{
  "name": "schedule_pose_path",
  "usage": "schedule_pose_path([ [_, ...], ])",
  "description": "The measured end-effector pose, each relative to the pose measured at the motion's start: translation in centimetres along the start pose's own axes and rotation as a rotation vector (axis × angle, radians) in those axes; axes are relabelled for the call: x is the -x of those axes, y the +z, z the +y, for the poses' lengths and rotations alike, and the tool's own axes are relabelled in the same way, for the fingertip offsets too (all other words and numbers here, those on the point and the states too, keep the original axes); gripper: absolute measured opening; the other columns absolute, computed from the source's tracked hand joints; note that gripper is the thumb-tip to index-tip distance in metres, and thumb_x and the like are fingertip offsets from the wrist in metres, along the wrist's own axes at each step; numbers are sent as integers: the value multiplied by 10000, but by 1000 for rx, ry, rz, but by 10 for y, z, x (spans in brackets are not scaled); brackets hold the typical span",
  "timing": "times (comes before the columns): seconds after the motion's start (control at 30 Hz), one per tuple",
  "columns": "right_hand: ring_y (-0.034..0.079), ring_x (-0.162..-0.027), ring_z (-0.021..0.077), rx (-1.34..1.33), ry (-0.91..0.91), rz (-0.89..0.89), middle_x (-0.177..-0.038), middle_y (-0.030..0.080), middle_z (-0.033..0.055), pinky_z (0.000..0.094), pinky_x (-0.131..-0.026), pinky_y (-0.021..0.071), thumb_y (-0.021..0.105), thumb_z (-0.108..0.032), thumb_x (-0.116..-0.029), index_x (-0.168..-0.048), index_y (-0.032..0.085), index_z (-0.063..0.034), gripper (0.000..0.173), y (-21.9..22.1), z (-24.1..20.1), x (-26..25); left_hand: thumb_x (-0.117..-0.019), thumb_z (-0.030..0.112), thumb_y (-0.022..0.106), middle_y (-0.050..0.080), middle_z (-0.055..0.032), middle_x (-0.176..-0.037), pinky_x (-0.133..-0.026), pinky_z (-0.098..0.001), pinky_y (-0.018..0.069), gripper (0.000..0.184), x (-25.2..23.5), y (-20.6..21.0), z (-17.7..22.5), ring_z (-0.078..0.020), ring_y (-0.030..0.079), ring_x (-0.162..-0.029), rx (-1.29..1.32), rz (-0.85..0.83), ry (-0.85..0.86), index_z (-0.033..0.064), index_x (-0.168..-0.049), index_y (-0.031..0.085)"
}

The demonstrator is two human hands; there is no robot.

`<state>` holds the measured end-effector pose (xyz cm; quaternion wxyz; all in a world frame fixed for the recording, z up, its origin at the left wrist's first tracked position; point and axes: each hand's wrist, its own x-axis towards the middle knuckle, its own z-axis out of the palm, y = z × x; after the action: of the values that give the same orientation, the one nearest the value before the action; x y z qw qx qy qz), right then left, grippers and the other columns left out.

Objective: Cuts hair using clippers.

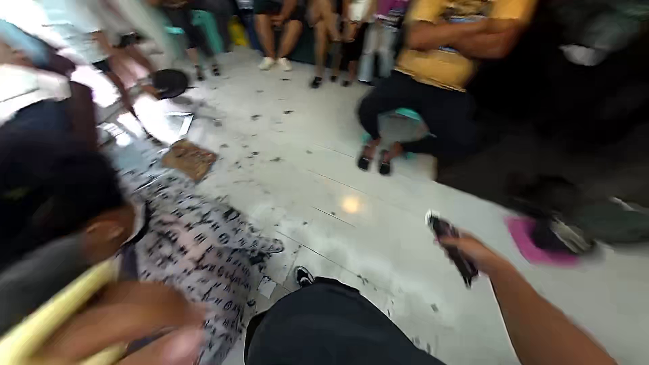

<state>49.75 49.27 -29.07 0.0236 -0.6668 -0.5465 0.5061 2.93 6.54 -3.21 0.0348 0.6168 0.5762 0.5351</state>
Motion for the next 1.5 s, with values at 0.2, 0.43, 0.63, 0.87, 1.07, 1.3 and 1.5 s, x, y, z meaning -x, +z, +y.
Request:
schedule_pose_path([
  [0.2, 633, -585, 119, -204, -352, -768, -883, 683, 33, 306, -541, 574, 810, -210, -697, -1374, 409, -18, 810, 224, -72, 35, -948, 304, 734, 661, -102, -1259, -924, -328, 532, 398, 25, 42, -55, -170, 639, -1112, -635, 230, -214, 159, -1312, 664],
  [0.43, 630, -592, 87, -484, -643, -1107, -829, 686, -33, 277, -561, 572, 939, -284, -654, -1323, 477, -77, 840, 330, -180, 111, -978, 178, 680, 720, -58, -832, -738, -392, 561, 212, 48, -53, -78, -140, 659, -723, -421, -54, -649, 56, -1139, 745],
  [0.63, 621, -539, 69, -489, -945, -1063, -796, 693, -61, 247, -493, 557, 755, -561, -832, -1210, 525, -63, 665, 379, -231, 196, -996, 211, 674, 706, -128, -849, -607, -405, 562, 319, 61, -91, -90, -206, 651, -646, -238, -314, -886, 52, -1273, 669],
  [0.87, 673, -632, 149, -616, -666, -1291, -839, 700, 45, 316, -581, 603, 515, -665, -956, -1219, 600, -122, 610, 452, -274, 266, -988, 260, 670, 736, -92, -892, -787, -436, 577, 319, 212, -72, -39, -196, 695, -793, -159, -329, -740, 45, -1220, 712],
  [1.07, 637, -609, 114, -418, -655, -1191, -800, 663, 28, 291, -551, 572, 463, -439, -1010, -1118, 590, -120, 360, 491, -295, 299, -984, 225, 660, 714, 14, -855, -605, -220, 557, 300, 288, -50, -26, -31, 648, -671, 52, -40, -981, 54, -1230, 686],
  [1.3, 646, -734, 98, -220, -804, -983, -882, 656, 47, 286, -690, 572, 488, -303, -1080, -1191, 601, -22, 323, 504, -313, 304, -981, 239, 663, 705, 34, -848, -619, -207, 545, 301, 313, -52, -25, -21, 636, -684, -5, -58, -971, 73, -1230, 694],
  [1.5, 626, -734, 60, -300, -796, -955, -865, 640, 4, 257, -686, 558, 437, -321, -1094, -1141, 621, -63, 321, 502, -316, 307, -981, 232, 658, 717, 13, -846, -622, -218, 546, 309, 314, -49, -28, -33, 638, -675, -49, -23, -944, 48, -1226, 697],
])
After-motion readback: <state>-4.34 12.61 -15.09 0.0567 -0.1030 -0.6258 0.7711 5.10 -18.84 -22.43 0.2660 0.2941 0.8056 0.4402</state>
